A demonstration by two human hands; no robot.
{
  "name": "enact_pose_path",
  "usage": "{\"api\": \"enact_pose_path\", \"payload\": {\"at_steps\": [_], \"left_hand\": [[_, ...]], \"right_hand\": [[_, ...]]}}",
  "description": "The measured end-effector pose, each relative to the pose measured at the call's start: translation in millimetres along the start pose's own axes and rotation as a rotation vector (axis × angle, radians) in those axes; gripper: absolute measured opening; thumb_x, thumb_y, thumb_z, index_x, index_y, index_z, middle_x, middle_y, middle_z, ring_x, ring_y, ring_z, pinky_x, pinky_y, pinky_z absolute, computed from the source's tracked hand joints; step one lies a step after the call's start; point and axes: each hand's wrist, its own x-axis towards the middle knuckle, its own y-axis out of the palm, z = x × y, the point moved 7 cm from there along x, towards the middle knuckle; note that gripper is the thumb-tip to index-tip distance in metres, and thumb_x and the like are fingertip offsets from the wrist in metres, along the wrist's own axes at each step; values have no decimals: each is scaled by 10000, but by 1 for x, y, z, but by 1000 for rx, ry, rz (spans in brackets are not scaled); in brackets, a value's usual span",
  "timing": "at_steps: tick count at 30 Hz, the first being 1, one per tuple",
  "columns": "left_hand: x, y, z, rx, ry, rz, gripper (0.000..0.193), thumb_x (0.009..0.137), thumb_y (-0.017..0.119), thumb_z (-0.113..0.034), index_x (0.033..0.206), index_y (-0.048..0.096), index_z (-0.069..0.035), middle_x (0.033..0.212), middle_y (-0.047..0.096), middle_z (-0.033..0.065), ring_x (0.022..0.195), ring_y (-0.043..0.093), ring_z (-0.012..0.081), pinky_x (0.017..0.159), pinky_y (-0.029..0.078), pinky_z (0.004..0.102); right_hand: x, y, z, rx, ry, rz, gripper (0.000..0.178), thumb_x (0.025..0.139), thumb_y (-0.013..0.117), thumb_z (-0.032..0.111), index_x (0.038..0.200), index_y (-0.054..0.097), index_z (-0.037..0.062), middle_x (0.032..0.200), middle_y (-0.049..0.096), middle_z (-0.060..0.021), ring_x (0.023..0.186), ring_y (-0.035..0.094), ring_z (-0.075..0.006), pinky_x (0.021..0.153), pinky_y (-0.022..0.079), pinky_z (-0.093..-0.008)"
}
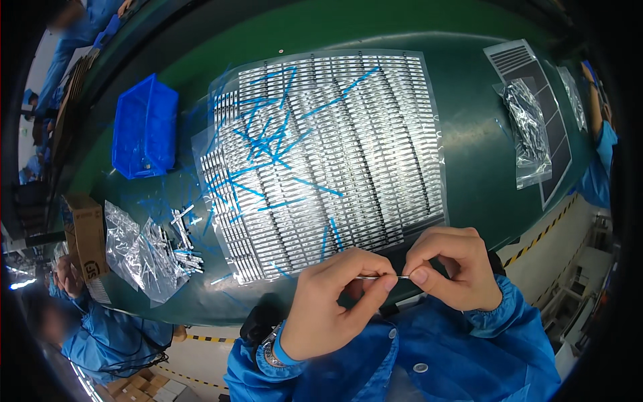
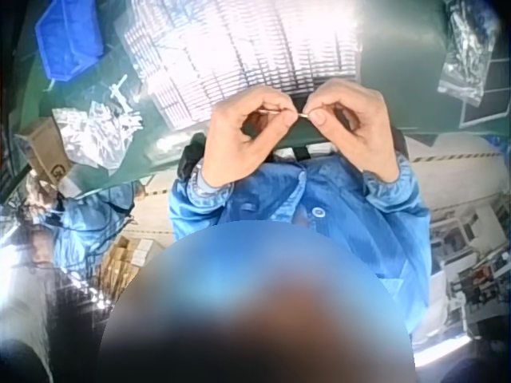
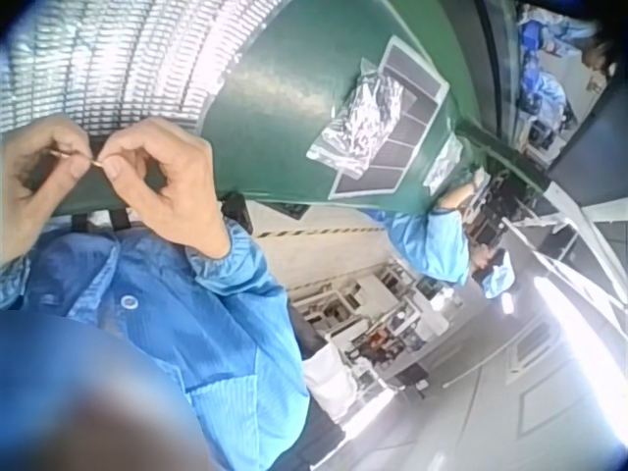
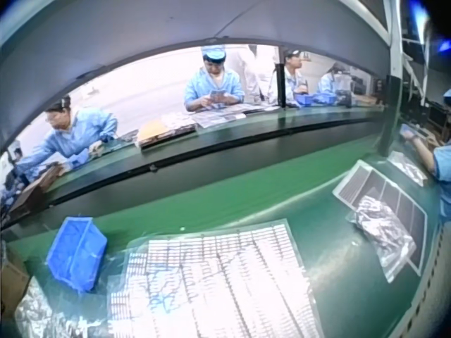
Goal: The worker is aligning and inserting small LED or plastic strips into a grid plate on a manufacturing assembly line.
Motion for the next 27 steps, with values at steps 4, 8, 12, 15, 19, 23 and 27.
{"api": "enact_pose_path", "payload": {"at_steps": [4,8,12,15,19,23,27], "left_hand": [[0,0,0,2,10,10,58,913,768,-30,955,729,-17,813,703,16,672,576,44,583,430,215],[1,0,-2,27,32,26,62,914,763,-23,965,729,-13,826,706,25,683,590,50,586,436,222],[0,2,4,-149,-31,139,55,931,725,17,985,725,8,886,700,58,764,615,80,675,464,239],[-2,9,7,-349,-59,251,66,936,714,35,998,721,16,957,692,95,838,619,104,757,478,262],[-2,15,-2,-501,64,327,78,931,730,29,1007,712,21,1032,674,150,896,613,138,829,488,308],[-1,15,-10,-497,163,270,57,936,721,43,990,702,40,1098,680,195,935,659,171,829,520,313],[-6,14,0,-573,-19,187,33,938,696,78,970,696,66,1080,722,210,962,721,202,821,566,307]], "right_hand": [[0,0,1,5,7,13,66,922,732,70,942,726,7,803,681,-52,651,590,-124,593,463,-276],[0,0,-2,2,-9,26,71,923,734,75,939,720,7,806,677,-47,659,585,-121,584,447,-275],[-2,3,-7,220,57,99,68,955,709,69,970,710,3,833,681,-38,688,581,-91,585,428,-258],[-7,6,-13,385,124,129,71,983,681,57,1001,699,-10,860,686,-38,718,584,-67,595,428,-244],[-7,8,-15,508,157,101,83,1007,659,45,1028,686,-31,887,688,-43,757,595,-56,617,444,-228],[-7,13,-17,466,217,90,83,1016,653,46,1029,686,-30,898,691,-40,769,600,-57,641,464,-232],[0,2,-10,230,118,64,102,963,711,58,1019,703,-26,914,701,-67,755,617,-88,669,488,-255]]}}
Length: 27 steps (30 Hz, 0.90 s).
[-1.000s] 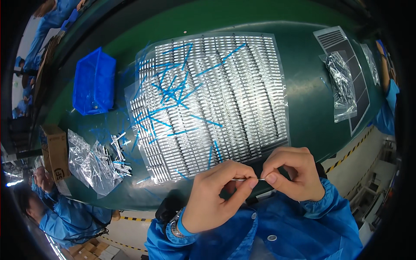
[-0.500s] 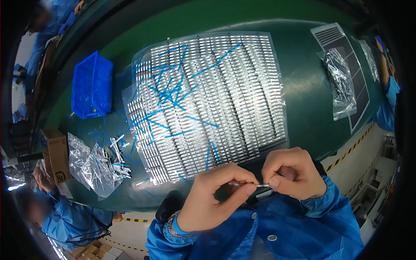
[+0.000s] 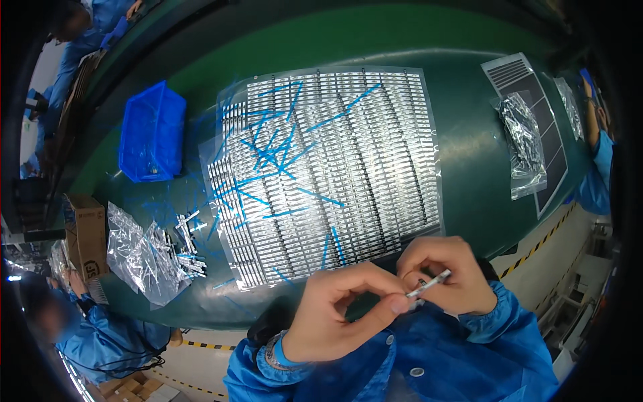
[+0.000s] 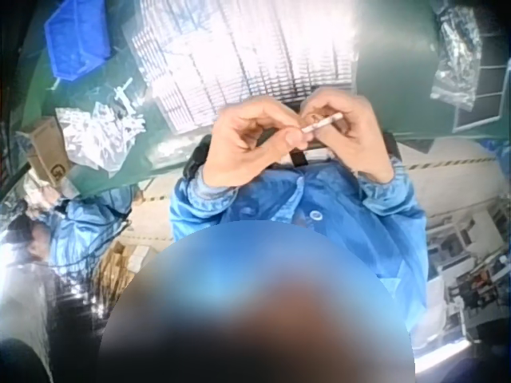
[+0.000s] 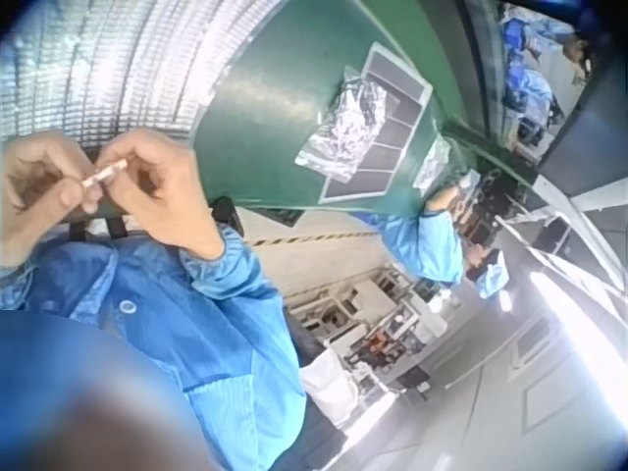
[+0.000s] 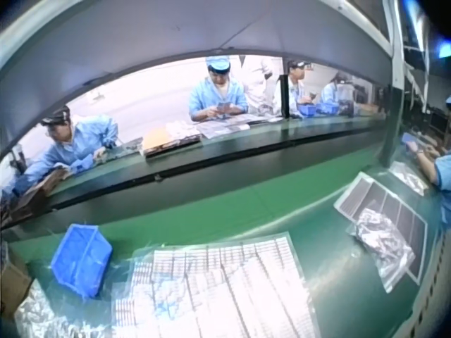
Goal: The worker is aligning and inserting small LED or plastic strips into a grid plate on a manufacturing assembly line.
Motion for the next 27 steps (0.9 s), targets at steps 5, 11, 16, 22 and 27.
{"api": "enact_pose_path", "payload": {"at_steps": [5,11,16,22,27], "left_hand": [[-1,-11,-12,224,29,-19,40,934,687,92,963,703,70,938,751,161,897,733,182,813,569,305],[-1,-12,-12,236,-11,11,35,931,690,90,948,707,65,923,751,145,863,720,162,792,555,299],[-1,-14,-12,254,-28,22,28,930,709,78,955,714,66,918,749,128,860,709,149,801,549,286],[-15,-21,-51,412,-11,-116,96,909,740,75,1002,761,60,944,774,165,858,738,183,782,576,294],[-81,-45,-159,1013,805,-654,56,884,728,24,930,748,49,953,770,211,799,771,268,761,634,350]], "right_hand": [[-2,-22,58,-486,-394,-159,245,829,853,137,1044,783,41,957,717,-100,732,672,-160,616,517,-297],[-2,-16,65,-651,-537,-99,208,747,886,140,933,814,84,901,721,-47,699,678,-178,574,515,-299],[2,-12,66,-691,-584,-121,201,720,879,112,913,821,98,841,716,-42,675,678,-177,567,516,-298],[-5,-29,73,-780,-682,-239,191,681,869,103,860,803,95,821,726,-45,658,676,-182,571,515,-299],[-39,-72,49,-832,-654,-494,117,758,820,54,829,730,33,815,654,-92,657,606,-197,614,454,-314]]}}
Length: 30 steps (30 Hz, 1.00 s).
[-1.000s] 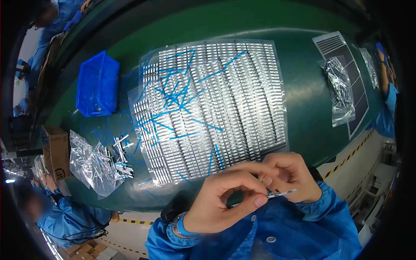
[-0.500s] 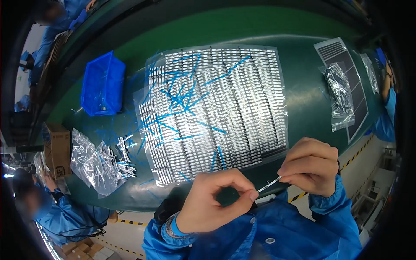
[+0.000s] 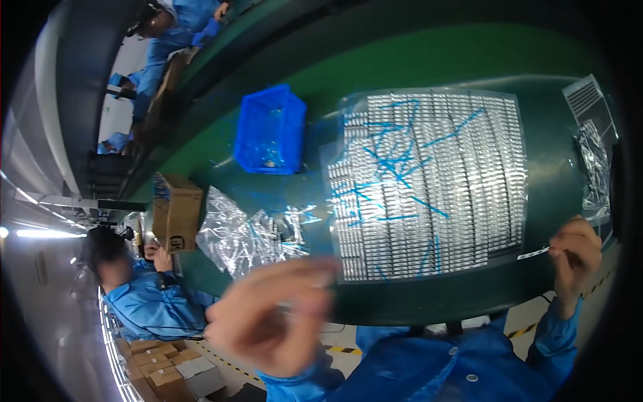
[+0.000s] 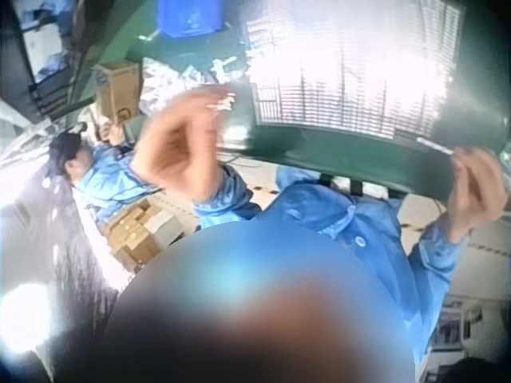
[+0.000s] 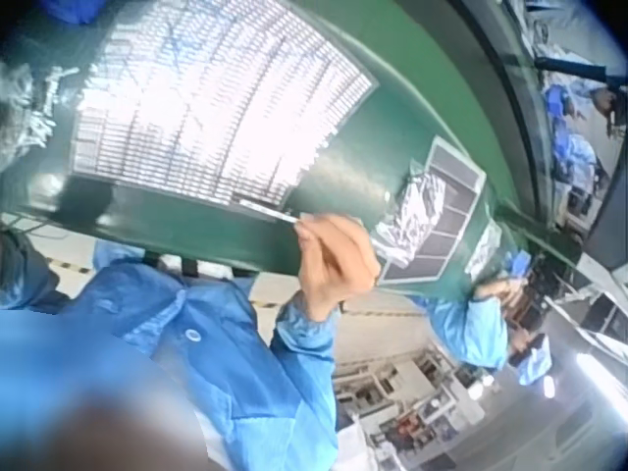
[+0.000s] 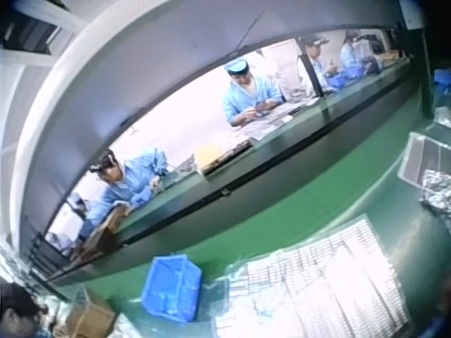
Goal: The worker is aligning and inserting small LED or plastic strips into a grid plate on a manufacturing assembly line.
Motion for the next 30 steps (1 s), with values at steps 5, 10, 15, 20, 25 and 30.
{"api": "enact_pose_path", "payload": {"at_steps": [5,10,15,20,25,30], "left_hand": [[44,-14,55,600,-94,-89,318,991,608,-49,1298,645,25,1238,706,224,1151,669,380,1076,474,472],[17,-10,70,842,-25,72,458,1001,634,-112,1452,587,-52,1587,472,239,1541,302,473,1211,300,543],[-5,39,42,674,-36,278,482,927,669,-32,1407,633,-47,1537,540,220,1524,341,474,1180,355,552],[-30,96,20,228,44,562,331,832,662,79,1127,769,-27,1098,778,159,1322,618,396,1058,487,487],[-51,136,32,-183,-228,538,141,895,699,33,1002,762,-34,732,707,71,567,638,181,563,498,298],[-71,164,32,69,-67,677,225,819,800,-17,1040,763,-42,845,715,63,753,693,218,648,526,334]], "right_hand": [[-5,20,-7,94,91,-2,142,755,823,65,839,721,14,796,664,-92,664,602,-198,611,446,-309],[-1,21,-8,129,181,24,133,738,822,51,836,736,24,766,676,-85,657,610,-201,598,452,-312],[-13,15,-15,99,294,70,134,728,813,17,850,760,7,805,697,-115,690,639,-225,623,485,-326],[-3,35,-31,79,366,205,166,755,828,-22,911,798,26,898,719,-98,789,707,-220,700,547,-304],[-10,43,-36,76,365,253,168,756,837,-10,909,803,51,908,719,-83,783,701,-213,683,540,-311],[-16,41,-37,20,262,288,189,733,857,13,906,811,71,895,713,-62,776,676,-203,674,530,-309]]}}
